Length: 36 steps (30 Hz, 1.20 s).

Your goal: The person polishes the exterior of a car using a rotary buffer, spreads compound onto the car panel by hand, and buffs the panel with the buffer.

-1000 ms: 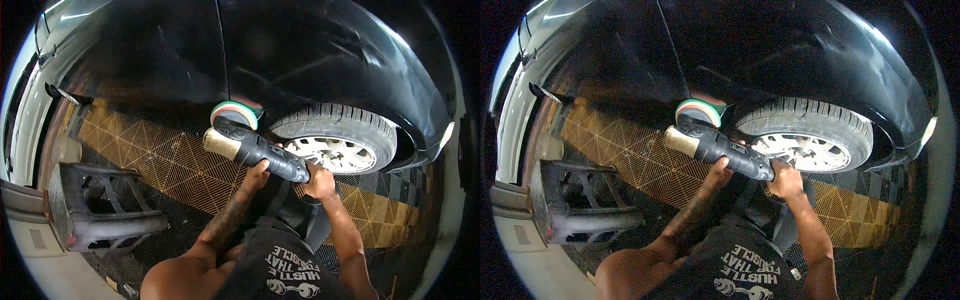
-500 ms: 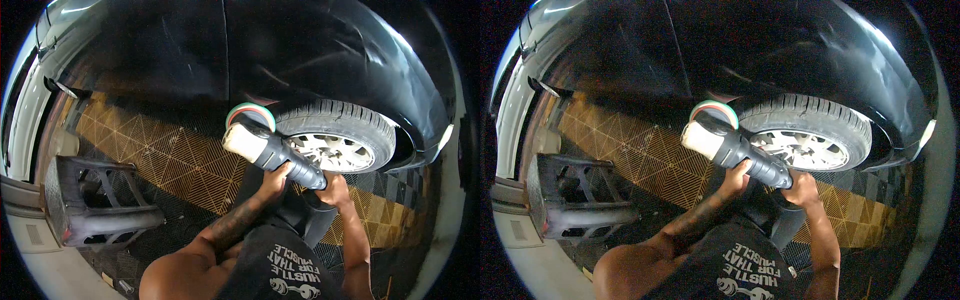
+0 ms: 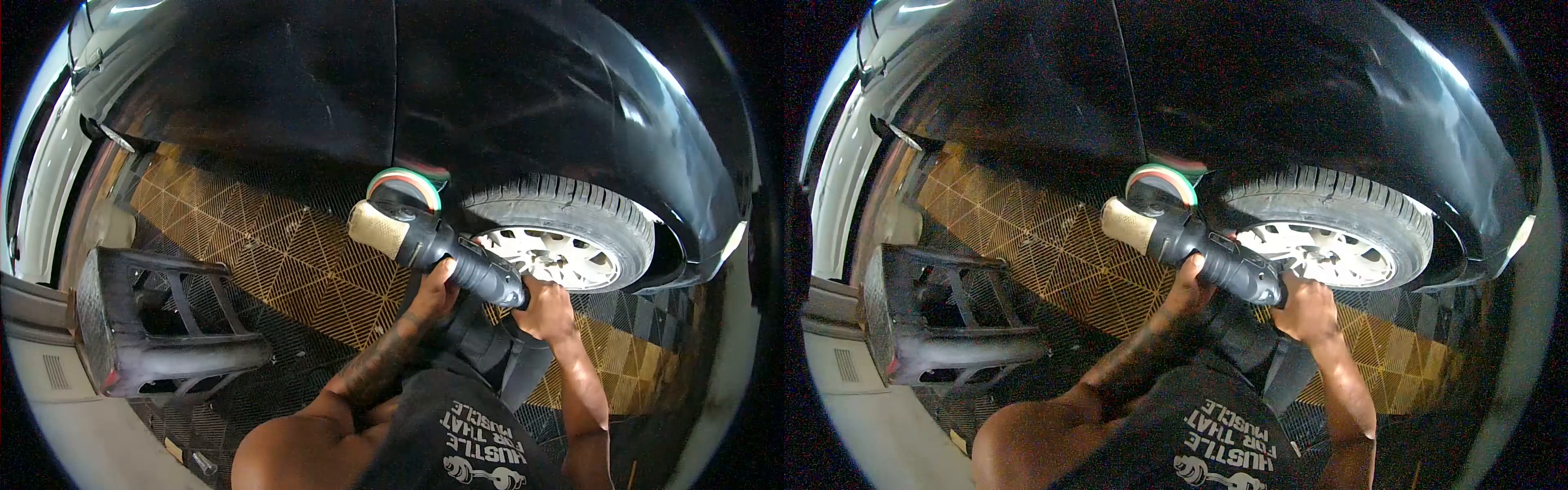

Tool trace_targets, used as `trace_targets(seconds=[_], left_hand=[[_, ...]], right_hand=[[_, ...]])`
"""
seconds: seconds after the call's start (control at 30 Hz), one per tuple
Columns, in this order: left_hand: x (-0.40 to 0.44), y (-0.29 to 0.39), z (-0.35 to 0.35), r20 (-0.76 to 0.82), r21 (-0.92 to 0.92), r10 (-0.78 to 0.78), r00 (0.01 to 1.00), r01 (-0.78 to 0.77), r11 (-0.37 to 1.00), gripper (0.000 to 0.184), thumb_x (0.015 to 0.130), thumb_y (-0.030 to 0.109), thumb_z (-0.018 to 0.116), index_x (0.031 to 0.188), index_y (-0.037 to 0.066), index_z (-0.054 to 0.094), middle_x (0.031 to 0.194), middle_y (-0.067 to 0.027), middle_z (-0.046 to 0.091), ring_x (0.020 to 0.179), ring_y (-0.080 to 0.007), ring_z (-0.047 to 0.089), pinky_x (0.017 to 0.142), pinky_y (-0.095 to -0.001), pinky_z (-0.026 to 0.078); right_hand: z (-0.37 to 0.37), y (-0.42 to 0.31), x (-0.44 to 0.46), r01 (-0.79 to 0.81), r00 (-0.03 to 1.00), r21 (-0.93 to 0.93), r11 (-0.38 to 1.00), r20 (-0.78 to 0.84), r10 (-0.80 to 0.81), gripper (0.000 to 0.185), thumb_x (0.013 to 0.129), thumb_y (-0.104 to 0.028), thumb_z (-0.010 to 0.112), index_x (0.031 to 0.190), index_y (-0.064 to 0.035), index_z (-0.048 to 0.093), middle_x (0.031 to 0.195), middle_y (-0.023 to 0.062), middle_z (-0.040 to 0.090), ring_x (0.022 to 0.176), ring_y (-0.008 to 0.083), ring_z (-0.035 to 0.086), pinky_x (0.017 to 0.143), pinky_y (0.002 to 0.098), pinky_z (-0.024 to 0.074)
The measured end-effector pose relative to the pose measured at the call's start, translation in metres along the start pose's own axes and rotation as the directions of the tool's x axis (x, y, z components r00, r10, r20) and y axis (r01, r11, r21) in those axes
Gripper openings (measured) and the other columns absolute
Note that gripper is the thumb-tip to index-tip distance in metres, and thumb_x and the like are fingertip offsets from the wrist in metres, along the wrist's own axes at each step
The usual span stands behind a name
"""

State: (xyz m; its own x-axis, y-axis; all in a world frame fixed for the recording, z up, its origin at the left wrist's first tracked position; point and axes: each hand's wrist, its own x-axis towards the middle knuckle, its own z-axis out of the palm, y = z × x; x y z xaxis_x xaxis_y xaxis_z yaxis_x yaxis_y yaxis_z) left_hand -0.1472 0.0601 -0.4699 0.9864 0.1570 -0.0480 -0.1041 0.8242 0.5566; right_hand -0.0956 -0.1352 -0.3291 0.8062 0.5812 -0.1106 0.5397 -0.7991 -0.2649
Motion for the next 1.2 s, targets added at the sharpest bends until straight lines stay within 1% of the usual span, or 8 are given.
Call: trace_targets(seconds=[0.3,0.43,0.57,0.8,0.97,1.1,1.17,1.2], left_hand=[[0.016,0.016,0.002,0.167,0.168,0.035,0.985,-0.063,0.984,0.074,0.083,0.037,0.071,0.14,0.0,0.041,0.139,-0.0153,0.052,0.127,-0.0284,0.052,0.108,-0.0456,0.042],[0.018,0.008,0.008,0.199,0.018,0.177,0.964,-0.184,0.983,0.071,0.085,0.032,0.071,0.142,0.001,0.039,0.141,-0.0153,0.05,0.129,-0.0291,0.05,0.109,-0.0475,0.041],[0.01,0.033,0.026,0.167,-0.005,0.003,0.986,-0.002,1.0,0.073,0.087,0.034,0.07,0.143,0.003,0.037,0.14,-0.0154,0.051,0.129,-0.0289,0.051,0.108,-0.0484,0.041],[0.019,0.084,0.061,0.369,0.14,0.166,0.914,-0.231,0.963,0.064,0.083,0.013,0.067,0.14,0.003,0.039,0.138,-0.0176,0.051,0.134,-0.0317,0.046,0.114,-0.0497,0.034],[0.016,0.06,0.033,0.288,0.244,0.144,0.947,-0.218,0.945,0.06,0.087,0.018,0.064,0.14,0.001,0.04,0.14,-0.0161,0.051,0.13,-0.029,0.05,0.112,-0.0476,0.037],[0.013,0.058,0.03,0.234,0.054,0.078,0.969,-0.093,0.994,0.058,0.087,0.015,0.062,0.139,0.0,0.04,0.14,-0.0173,0.051,0.128,-0.0293,0.052,0.111,-0.0465,0.038],[0.016,0.069,0.031,0.265,0.335,0.159,0.951,-0.245,0.91,0.058,0.086,0.012,0.062,0.138,0.0,0.04,0.139,-0.0181,0.052,0.129,-0.0301,0.051,0.112,-0.046,0.038],[0.015,0.092,0.052,0.336,0.277,0.123,0.934,-0.223,0.934,0.059,0.085,0.008,0.063,0.139,0.001,0.039,0.139,-0.0185,0.052,0.13,-0.0298,0.05,0.112,-0.0456,0.037]], right_hand=[[-0.011,-0.015,-0.002,-0.006,0.983,0.118,0.993,-0.183,0.027,0.033,0.067,-0.014,0.072,0.097,-0.0006,0.066,0.087,0.0244,0.068,0.086,0.0428,0.066,0.077,0.0468,0.0534],[-0.018,-0.01,0.001,0.023,0.987,0.092,0.996,-0.159,-0.008,0.032,0.067,-0.012,0.07,0.096,-0.0002,0.065,0.086,0.0247,0.067,0.084,0.044,0.066,0.076,0.0468,0.0534],[-0.019,-0.011,0.003,0.099,0.979,0.061,0.993,-0.184,-0.086,0.033,0.067,-0.012,0.07,0.097,0.0004,0.065,0.086,0.0242,0.068,0.083,0.044,0.066,0.075,0.0467,0.0535],[-0.027,-0.03,0.003,0.055,0.953,0.16,0.986,-0.304,-0.004,0.032,0.067,-0.012,0.072,0.097,-0.0002,0.065,0.087,0.0241,0.068,0.083,0.044,0.066,0.075,0.0456,0.0536],[-0.02,-0.028,0.006,0.021,0.971,0.16,0.987,-0.24,0.018,0.03,0.066,-0.01,0.069,0.094,-0.0006,0.065,0.086,0.0236,0.068,0.083,0.0433,0.066,0.073,0.0457,0.0535],[-0.011,-0.025,0.005,0.063,0.971,0.134,0.989,-0.236,-0.03,0.03,0.066,-0.012,0.071,0.093,-0.0006,0.065,0.085,0.0239,0.067,0.081,0.0438,0.066,0.072,0.0455,0.053],[-0.009,-0.028,0.006,0.04,0.967,0.156,0.987,-0.255,0.001,0.032,0.068,-0.016,0.072,0.097,-0.0042,0.064,0.089,0.0209,0.069,0.082,0.0409,0.067,0.074,0.0473,0.0547],[-0.011,-0.033,0.008,0.058,0.952,0.192,0.98,-0.307,0.003,0.032,0.067,-0.015,0.073,0.096,-0.0029,0.064,0.087,0.0216,0.069,0.081,0.0409,0.068,0.074,0.0468,0.0549]])
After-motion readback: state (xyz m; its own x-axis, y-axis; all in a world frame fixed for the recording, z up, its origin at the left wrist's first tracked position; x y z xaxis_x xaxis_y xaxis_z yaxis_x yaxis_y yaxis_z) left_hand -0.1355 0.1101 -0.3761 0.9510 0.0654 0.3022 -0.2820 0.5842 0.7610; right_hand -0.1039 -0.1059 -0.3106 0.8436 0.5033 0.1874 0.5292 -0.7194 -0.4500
